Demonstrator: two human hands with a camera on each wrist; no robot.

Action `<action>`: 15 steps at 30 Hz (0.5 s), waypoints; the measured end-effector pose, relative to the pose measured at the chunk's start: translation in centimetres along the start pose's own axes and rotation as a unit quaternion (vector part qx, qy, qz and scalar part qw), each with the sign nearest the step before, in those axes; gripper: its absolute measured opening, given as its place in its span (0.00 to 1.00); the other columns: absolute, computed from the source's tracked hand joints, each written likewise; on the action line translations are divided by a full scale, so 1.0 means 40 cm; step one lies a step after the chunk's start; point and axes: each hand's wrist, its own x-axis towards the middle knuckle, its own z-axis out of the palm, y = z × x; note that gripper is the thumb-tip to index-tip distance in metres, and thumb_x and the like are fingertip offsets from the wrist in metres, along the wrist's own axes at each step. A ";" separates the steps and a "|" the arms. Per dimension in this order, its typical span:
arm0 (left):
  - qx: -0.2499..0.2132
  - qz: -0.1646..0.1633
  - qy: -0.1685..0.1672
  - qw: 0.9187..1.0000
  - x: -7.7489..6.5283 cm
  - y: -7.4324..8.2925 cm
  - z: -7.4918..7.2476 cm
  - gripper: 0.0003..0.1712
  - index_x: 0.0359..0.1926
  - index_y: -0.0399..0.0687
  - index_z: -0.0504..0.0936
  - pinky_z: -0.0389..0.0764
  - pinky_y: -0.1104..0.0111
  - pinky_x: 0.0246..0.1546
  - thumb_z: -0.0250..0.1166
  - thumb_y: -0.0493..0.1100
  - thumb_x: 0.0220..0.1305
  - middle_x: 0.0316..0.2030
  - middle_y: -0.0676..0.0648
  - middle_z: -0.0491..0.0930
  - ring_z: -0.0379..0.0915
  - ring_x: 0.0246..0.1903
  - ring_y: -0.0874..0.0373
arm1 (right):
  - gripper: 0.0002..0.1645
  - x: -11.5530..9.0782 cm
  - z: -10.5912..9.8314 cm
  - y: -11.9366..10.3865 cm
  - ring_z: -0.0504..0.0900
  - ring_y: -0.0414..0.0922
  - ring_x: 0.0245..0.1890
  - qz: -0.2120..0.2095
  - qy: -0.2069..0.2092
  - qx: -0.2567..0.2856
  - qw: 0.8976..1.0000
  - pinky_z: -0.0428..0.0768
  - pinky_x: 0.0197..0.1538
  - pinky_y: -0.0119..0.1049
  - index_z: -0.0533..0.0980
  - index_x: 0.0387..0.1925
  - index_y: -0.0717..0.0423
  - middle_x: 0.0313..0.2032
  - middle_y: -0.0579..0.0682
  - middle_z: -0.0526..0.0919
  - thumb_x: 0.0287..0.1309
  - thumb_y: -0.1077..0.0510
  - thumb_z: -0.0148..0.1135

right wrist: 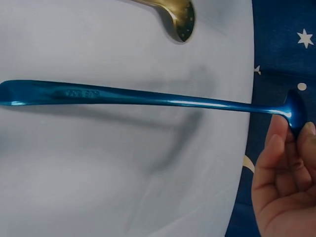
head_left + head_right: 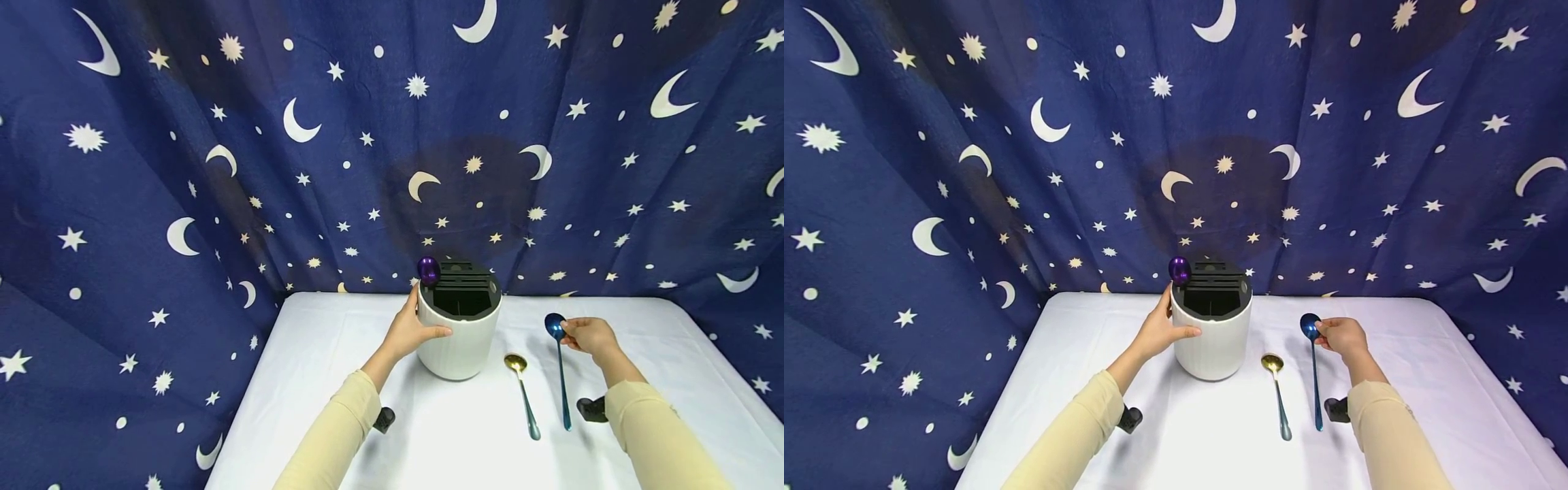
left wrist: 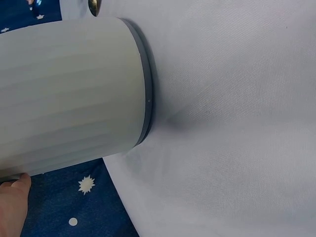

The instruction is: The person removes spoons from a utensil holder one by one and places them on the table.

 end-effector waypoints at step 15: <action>0.002 -0.005 -0.004 1.000 0.004 0.002 0.004 0.69 0.72 0.55 0.43 0.60 0.59 0.60 0.77 0.59 0.35 0.67 0.48 0.55 0.56 0.63 0.52 | 0.22 -0.008 0.035 0.077 0.77 0.36 0.18 0.051 0.026 0.018 0.998 0.78 0.25 0.29 0.65 0.45 0.86 0.16 0.46 0.77 0.65 0.63 0.49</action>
